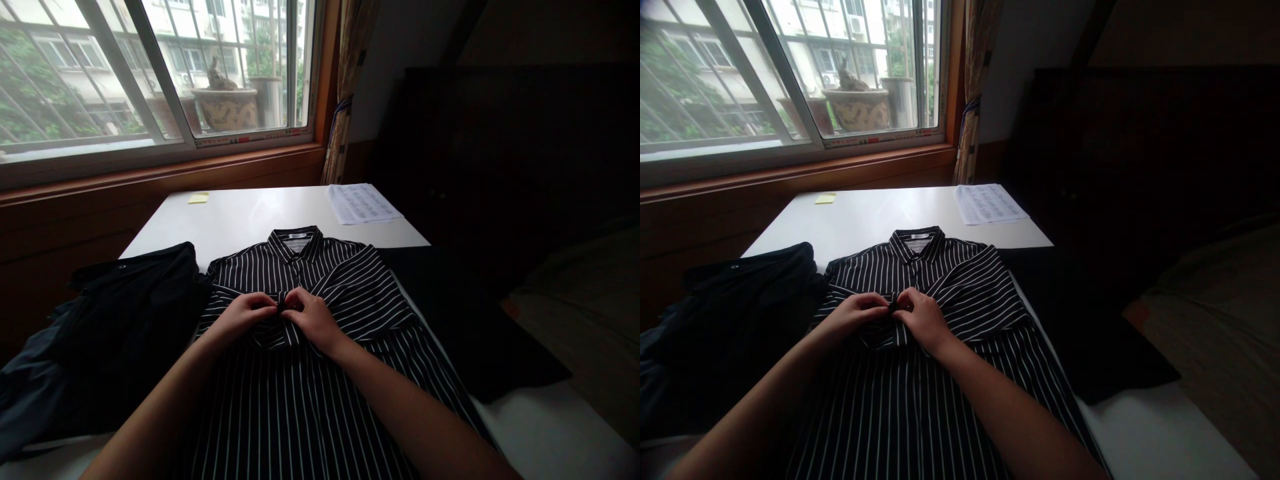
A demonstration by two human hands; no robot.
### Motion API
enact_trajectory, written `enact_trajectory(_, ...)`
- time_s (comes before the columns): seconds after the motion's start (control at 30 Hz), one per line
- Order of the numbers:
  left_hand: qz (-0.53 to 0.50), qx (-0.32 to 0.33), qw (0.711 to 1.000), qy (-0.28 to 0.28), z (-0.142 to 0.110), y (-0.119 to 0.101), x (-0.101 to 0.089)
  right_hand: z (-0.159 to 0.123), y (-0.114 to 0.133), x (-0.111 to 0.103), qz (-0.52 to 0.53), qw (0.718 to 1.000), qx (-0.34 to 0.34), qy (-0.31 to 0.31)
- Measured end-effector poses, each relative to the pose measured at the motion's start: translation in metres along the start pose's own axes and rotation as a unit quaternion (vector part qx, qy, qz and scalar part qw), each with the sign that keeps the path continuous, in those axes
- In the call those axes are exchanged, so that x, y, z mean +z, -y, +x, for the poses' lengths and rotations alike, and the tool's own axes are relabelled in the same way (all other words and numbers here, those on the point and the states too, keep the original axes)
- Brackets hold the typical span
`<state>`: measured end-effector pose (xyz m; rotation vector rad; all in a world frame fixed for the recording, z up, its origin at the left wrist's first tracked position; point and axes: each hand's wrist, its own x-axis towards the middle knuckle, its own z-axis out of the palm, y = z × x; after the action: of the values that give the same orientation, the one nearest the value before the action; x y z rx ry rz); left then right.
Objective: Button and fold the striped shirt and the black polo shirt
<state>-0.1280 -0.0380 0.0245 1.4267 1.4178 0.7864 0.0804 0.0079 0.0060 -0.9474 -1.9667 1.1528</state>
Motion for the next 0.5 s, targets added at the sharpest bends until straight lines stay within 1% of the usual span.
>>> enact_trajectory(0.23, -0.011, -0.004, 1.0, 0.002, -0.0024, -0.0062, 0.0004, 0.0015, -0.0027, 0.0002, 0.013, 1.0, 0.018, 0.005)
enact_trajectory(0.4, -0.053, -0.024, 0.998, 0.0, -0.0048, -0.0088, 0.0018, 0.0023, -0.002, 0.0001, 0.023, 0.999, 0.027, 0.007)
enact_trajectory(0.5, -0.045, -0.018, 0.999, -0.001, -0.0042, -0.0087, 0.0018, 0.0024, -0.0025, 0.0008, 0.028, 0.999, 0.026, 0.002)
